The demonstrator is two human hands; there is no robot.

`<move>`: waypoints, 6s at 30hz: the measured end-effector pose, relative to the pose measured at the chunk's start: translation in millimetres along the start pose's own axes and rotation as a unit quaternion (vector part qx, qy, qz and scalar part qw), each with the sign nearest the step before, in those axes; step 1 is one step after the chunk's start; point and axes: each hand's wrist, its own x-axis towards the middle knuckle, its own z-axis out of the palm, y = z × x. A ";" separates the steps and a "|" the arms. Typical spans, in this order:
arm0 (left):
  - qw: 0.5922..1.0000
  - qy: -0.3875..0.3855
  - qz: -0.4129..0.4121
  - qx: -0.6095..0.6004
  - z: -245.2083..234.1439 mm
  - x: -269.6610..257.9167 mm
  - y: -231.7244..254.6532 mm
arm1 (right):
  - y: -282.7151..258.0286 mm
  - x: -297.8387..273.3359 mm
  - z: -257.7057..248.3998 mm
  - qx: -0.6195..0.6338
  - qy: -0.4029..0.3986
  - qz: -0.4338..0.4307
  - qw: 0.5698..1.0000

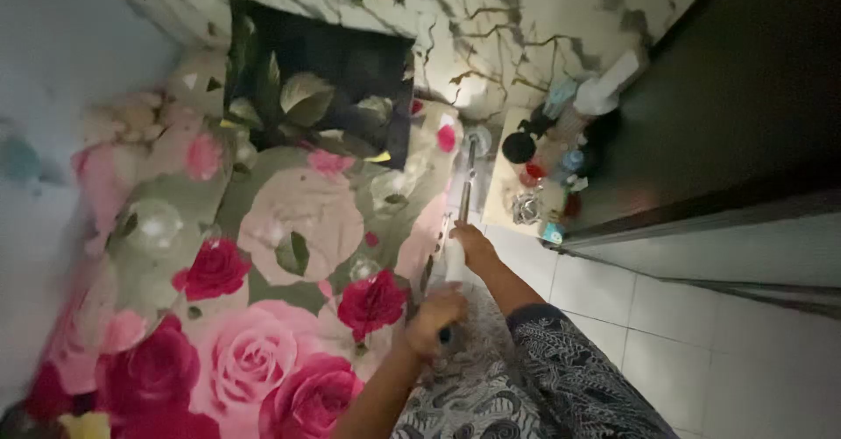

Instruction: Mopping the tiled floor in a residential room.

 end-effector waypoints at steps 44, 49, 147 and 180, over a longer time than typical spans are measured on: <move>0.958 -0.249 0.046 -0.132 -109.5 -40.5 233.9 | -217.8 -135.0 -12.4 0.210 -0.084 0.086 0.970; 0.949 -0.244 0.024 -0.201 -101.9 -79.8 261.9 | -289.2 -185.0 -70.0 0.263 -0.069 0.142 0.952; 0.947 0.274 -0.117 -0.121 8.8 -556.4 475.3 | -574.1 -449.9 110.0 0.218 -0.159 -0.103 0.957; 0.965 -0.190 0.067 -0.167 227.5 -390.9 504.5 | -436.5 -741.7 -47.1 0.103 0.149 0.253 0.950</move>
